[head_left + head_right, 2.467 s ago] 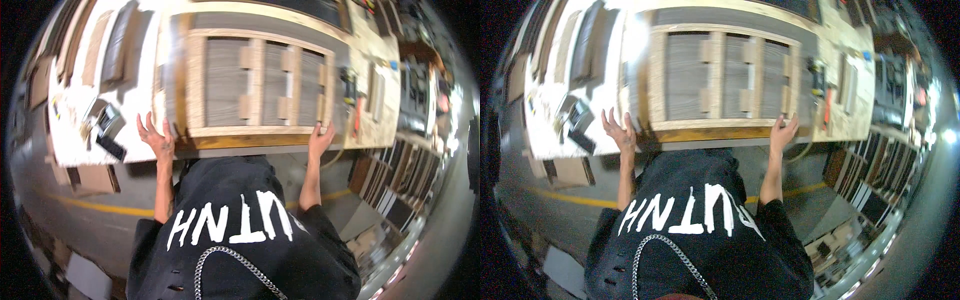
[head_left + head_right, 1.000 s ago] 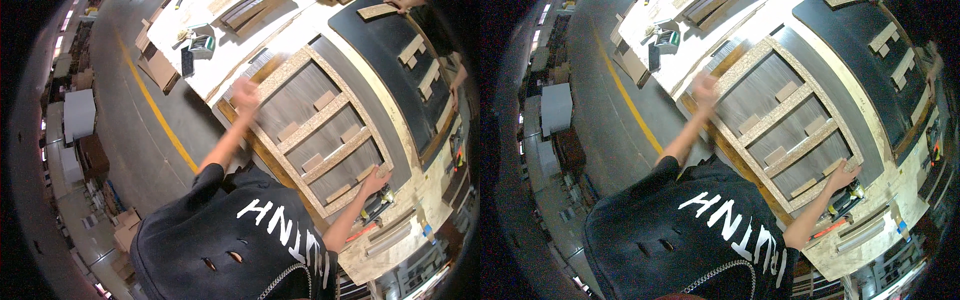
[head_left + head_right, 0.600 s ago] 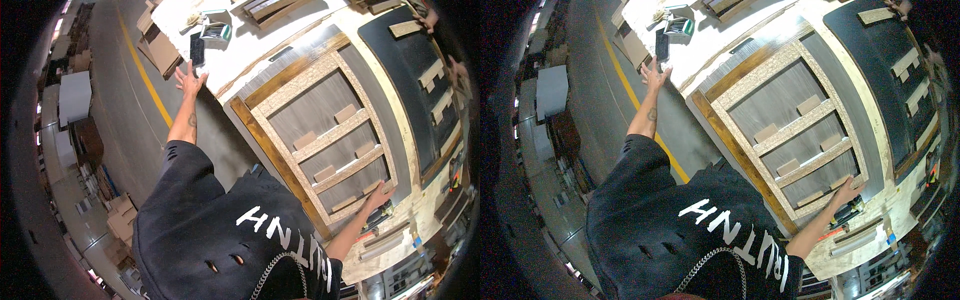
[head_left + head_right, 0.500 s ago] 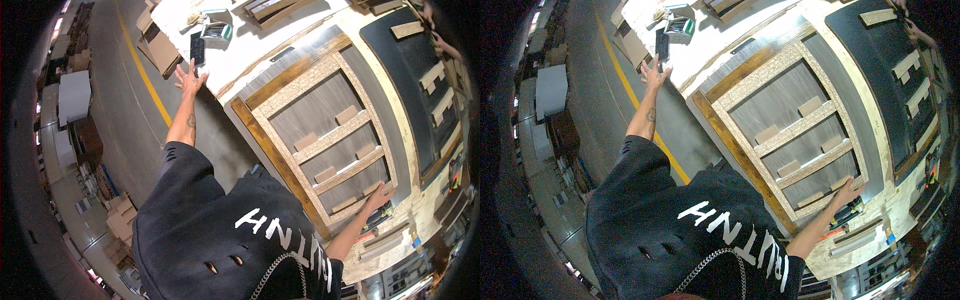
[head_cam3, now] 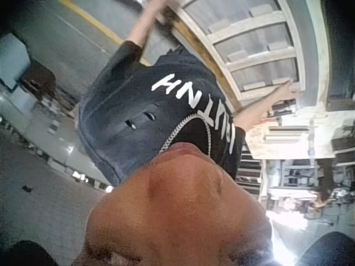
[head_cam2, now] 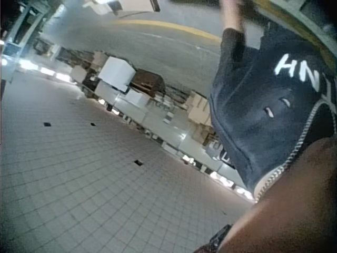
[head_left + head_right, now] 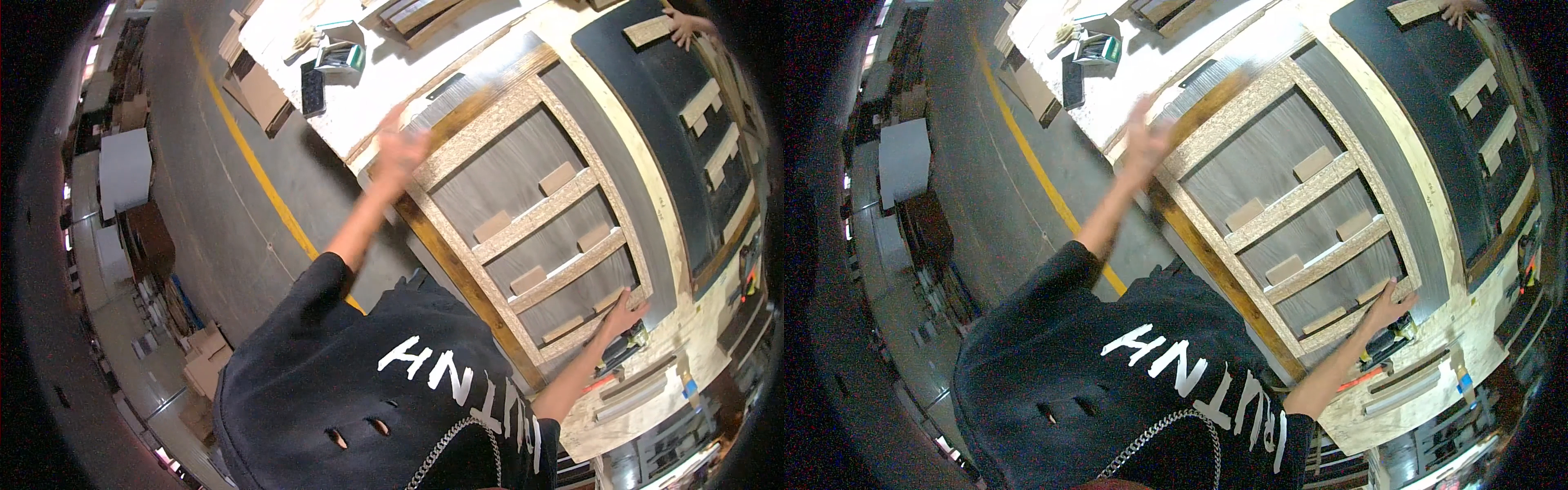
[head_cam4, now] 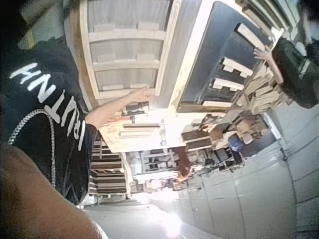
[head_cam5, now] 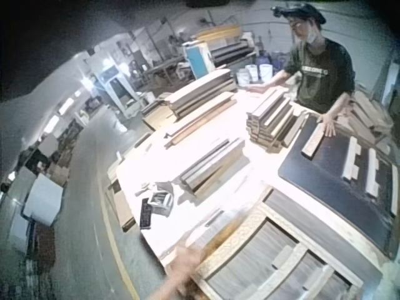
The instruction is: Assembling a wooden frame by placing slats into a pre-cut panel and securing them with a nail gun.
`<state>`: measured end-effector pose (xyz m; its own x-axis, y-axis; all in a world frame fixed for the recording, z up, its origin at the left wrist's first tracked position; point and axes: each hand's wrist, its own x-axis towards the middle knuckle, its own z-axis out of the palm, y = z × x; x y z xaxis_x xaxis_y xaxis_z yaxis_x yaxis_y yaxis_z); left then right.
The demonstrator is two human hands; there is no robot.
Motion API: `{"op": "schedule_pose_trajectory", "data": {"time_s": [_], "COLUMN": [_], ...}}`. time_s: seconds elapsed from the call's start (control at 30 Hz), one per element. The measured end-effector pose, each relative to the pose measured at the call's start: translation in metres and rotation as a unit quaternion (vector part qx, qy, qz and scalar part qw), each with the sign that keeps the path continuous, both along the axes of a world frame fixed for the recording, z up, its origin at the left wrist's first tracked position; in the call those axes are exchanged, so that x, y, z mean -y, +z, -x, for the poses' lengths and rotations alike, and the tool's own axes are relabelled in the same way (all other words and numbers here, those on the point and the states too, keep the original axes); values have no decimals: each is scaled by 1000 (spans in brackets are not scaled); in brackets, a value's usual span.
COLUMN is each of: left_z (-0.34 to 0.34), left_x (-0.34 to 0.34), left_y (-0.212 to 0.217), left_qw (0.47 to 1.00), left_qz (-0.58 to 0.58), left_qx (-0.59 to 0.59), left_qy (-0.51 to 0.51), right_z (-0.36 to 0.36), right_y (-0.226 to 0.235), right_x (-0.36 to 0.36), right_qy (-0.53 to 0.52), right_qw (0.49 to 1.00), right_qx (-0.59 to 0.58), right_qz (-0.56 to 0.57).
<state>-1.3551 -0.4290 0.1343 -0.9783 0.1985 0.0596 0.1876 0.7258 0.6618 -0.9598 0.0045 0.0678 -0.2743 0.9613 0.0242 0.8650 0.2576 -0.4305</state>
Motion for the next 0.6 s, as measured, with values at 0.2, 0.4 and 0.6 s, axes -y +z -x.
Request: {"op": "schedule_pose_trajectory", "data": {"time_s": [0.2,0.4,0.6], "left_z": [-155,-218,-213], "left_x": [-246,-351,-373], "left_y": [-15,-46,-43], "left_qw": [855,836,818], "left_qz": [-211,-14,52], "left_qx": [-90,-150,-189], "left_qy": [-465,-528,-541], "right_z": [32,31,31], "right_y": [3,7,0], "right_x": [14,19,14], "right_qy": [-32,-68,-78], "right_qw": [998,994,994], "right_qx": [-38,-81,-74], "right_qz": [25,-8,2]}}
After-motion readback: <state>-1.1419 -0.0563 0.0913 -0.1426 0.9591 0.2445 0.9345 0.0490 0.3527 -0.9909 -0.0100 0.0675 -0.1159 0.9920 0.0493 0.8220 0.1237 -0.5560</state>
